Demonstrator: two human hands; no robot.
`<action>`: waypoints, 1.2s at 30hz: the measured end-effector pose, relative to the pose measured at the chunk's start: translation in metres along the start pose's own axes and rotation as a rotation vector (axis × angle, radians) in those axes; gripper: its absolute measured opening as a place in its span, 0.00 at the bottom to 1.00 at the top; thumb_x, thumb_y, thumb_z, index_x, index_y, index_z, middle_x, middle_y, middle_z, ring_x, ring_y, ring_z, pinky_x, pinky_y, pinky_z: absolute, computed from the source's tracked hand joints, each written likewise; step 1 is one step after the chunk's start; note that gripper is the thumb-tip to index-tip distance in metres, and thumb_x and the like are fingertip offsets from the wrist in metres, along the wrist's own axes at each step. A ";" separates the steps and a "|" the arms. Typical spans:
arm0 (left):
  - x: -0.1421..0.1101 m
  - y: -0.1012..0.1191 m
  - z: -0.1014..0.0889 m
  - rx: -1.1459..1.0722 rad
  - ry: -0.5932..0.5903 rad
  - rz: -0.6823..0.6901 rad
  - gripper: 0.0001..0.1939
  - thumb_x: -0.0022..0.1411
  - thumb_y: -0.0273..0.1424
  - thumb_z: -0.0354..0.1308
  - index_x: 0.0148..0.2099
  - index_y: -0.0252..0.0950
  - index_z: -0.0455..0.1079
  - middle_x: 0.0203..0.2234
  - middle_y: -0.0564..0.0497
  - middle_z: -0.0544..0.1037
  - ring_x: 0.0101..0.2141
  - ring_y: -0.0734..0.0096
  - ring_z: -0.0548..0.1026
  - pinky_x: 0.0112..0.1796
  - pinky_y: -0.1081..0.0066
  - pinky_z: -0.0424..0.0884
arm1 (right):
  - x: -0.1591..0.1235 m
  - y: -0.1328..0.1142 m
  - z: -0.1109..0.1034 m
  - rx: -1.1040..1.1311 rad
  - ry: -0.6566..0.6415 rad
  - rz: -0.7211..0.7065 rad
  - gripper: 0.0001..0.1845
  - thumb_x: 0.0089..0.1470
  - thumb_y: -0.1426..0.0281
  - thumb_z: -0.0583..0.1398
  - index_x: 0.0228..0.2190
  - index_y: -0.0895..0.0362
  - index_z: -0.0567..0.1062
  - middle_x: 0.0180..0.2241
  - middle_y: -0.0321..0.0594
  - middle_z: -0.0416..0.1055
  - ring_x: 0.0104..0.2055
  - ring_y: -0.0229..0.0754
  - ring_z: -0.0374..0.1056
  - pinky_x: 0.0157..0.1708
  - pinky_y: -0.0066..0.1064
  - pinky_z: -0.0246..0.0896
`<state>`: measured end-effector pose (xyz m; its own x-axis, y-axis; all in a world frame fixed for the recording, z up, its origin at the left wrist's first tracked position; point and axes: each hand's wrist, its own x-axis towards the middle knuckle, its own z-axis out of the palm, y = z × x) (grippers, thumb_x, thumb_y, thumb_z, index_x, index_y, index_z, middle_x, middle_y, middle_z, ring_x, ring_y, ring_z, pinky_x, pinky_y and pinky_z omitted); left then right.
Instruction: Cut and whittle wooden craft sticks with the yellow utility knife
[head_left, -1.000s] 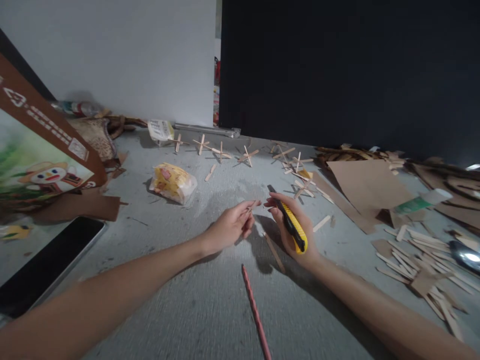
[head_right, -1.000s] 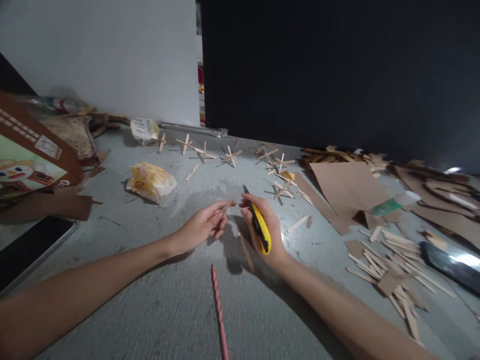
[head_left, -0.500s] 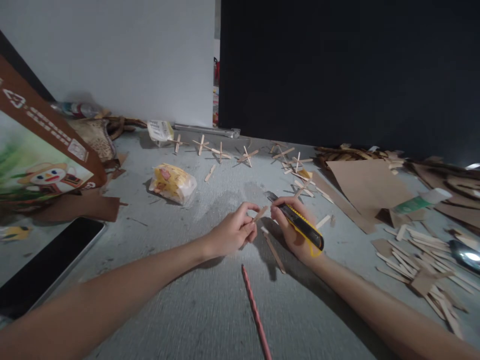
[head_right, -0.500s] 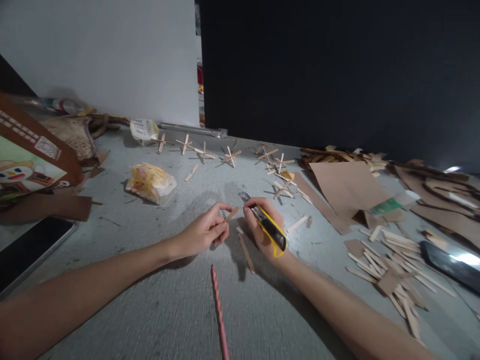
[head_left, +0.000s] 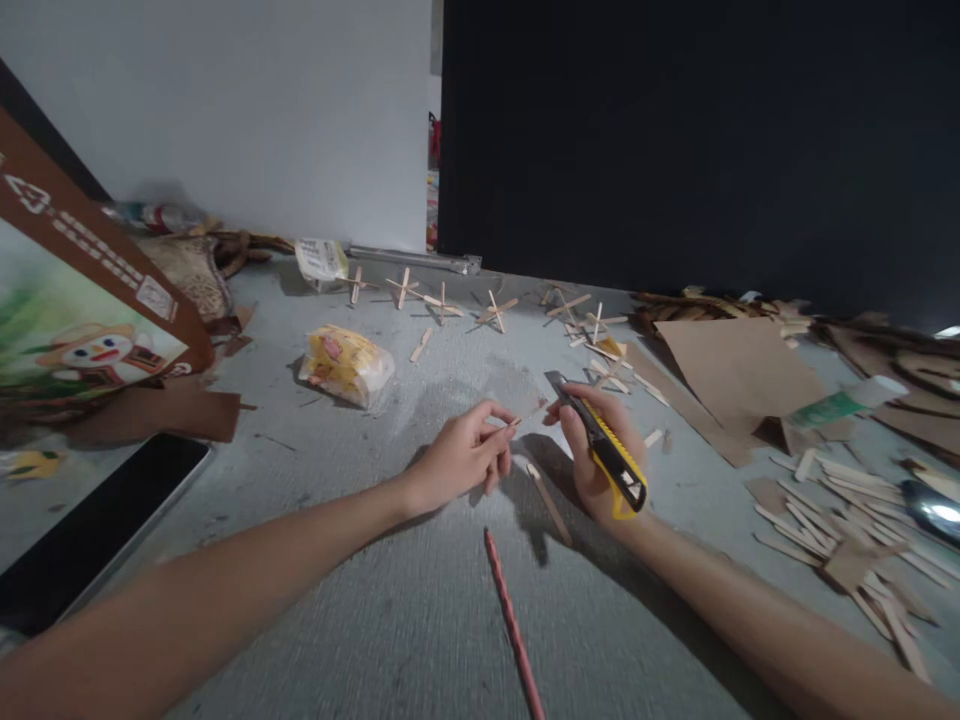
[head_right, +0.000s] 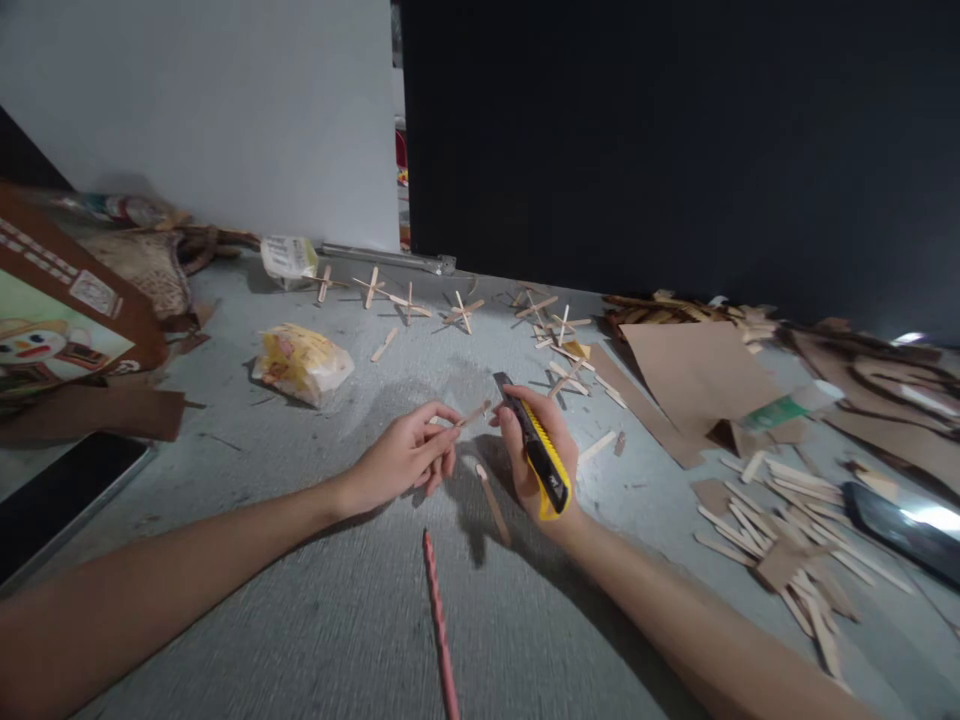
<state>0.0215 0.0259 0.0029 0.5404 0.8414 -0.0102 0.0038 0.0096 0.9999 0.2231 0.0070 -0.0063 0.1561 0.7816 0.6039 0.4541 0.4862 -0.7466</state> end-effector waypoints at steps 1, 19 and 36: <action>0.000 0.000 0.000 0.012 0.001 -0.005 0.15 0.75 0.45 0.57 0.49 0.38 0.66 0.22 0.59 0.75 0.15 0.78 0.69 0.19 0.76 0.60 | 0.000 0.001 0.001 -0.012 -0.011 -0.015 0.15 0.70 0.55 0.62 0.50 0.51 0.77 0.34 0.39 0.82 0.37 0.46 0.80 0.40 0.40 0.76; 0.009 0.000 -0.008 -0.294 0.130 0.067 0.26 0.65 0.54 0.68 0.41 0.35 0.70 0.28 0.52 0.78 0.22 0.74 0.76 0.23 0.74 0.67 | -0.007 -0.003 0.001 -0.073 -0.200 -0.202 0.01 0.68 0.69 0.64 0.40 0.50 0.77 0.31 0.35 0.78 0.28 0.40 0.74 0.31 0.31 0.71; -0.002 -0.002 -0.002 -0.242 0.126 0.211 0.17 0.75 0.45 0.58 0.40 0.39 0.63 0.23 0.58 0.70 0.22 0.75 0.71 0.25 0.74 0.61 | -0.012 -0.005 0.002 -0.043 -0.195 -0.337 0.08 0.66 0.74 0.65 0.44 0.50 0.76 0.34 0.36 0.81 0.30 0.38 0.78 0.32 0.28 0.74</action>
<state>0.0184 0.0254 0.0011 0.3997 0.8985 0.1814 -0.3049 -0.0563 0.9507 0.2173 -0.0038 -0.0105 -0.1759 0.6425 0.7458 0.4886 0.7147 -0.5005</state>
